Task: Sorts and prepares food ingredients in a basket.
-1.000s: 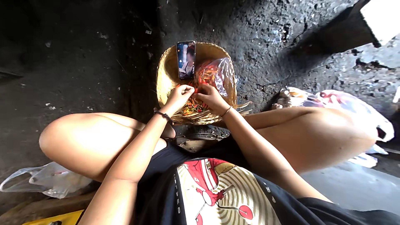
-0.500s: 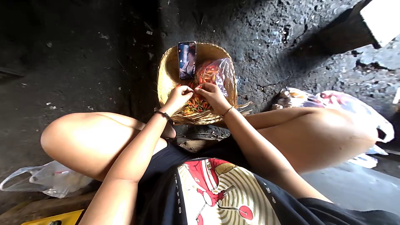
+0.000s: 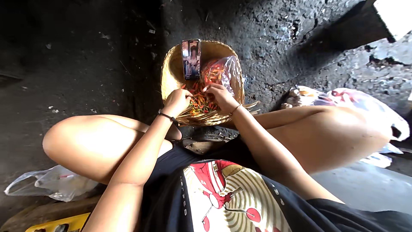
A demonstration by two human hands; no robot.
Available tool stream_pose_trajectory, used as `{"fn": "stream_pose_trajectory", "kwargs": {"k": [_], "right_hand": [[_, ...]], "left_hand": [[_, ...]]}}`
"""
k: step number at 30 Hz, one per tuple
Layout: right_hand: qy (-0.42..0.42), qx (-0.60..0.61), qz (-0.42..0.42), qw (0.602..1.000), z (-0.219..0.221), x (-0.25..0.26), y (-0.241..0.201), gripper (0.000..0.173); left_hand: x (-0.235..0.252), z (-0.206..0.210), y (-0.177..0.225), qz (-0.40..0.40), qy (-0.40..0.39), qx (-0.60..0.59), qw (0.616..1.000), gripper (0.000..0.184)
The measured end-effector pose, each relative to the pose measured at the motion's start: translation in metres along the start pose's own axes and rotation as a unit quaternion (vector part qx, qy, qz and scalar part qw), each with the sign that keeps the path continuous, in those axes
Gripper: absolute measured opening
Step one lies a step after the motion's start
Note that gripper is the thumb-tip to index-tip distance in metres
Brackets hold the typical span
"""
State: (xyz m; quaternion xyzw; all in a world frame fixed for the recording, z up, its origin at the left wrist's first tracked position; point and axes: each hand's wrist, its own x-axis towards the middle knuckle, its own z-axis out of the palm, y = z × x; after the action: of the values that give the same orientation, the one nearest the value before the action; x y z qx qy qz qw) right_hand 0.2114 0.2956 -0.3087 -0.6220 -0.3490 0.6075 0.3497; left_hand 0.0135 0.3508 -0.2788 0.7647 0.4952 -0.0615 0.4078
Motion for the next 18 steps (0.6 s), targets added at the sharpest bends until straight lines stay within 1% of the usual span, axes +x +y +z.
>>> {"fn": "stream_pose_trajectory", "kwargs": {"k": [1, 2, 3, 5, 8, 11, 18], "right_hand": [[-0.001, -0.088, -0.011, 0.996, 0.004, 0.002, 0.004, 0.022], [-0.012, -0.179, -0.023, 0.983, 0.007, 0.004, 0.008, 0.021], [-0.026, -0.266, -0.042, 0.963, 0.01, 0.005, 0.012, 0.021], [-0.043, -0.375, -0.072, 0.923, 0.02, 0.005, 0.022, 0.023], [-0.064, -0.431, -0.084, 0.896, 0.028, 0.003, 0.036, 0.028], [-0.073, -0.465, -0.071, 0.88, 0.034, 0.004, 0.042, 0.027], [-0.069, -0.461, -0.073, 0.882, 0.034, 0.003, 0.04, 0.029]], "left_hand": [[-0.001, 0.003, -0.001, -0.009, -0.017, 0.031, 0.999, 0.026], [-0.001, 0.005, -0.001, -0.012, -0.027, 0.052, 0.998, 0.027], [-0.001, 0.007, -0.001, -0.012, -0.033, 0.066, 0.997, 0.028], [-0.001, 0.008, 0.001, 0.0, -0.033, 0.073, 0.997, 0.026], [0.001, 0.007, 0.003, 0.008, -0.034, 0.071, 0.997, 0.025], [0.0, 0.006, 0.002, -0.001, -0.043, 0.077, 0.996, 0.025], [0.003, 0.01, 0.005, 0.003, -0.035, 0.073, 0.997, 0.028]]}}
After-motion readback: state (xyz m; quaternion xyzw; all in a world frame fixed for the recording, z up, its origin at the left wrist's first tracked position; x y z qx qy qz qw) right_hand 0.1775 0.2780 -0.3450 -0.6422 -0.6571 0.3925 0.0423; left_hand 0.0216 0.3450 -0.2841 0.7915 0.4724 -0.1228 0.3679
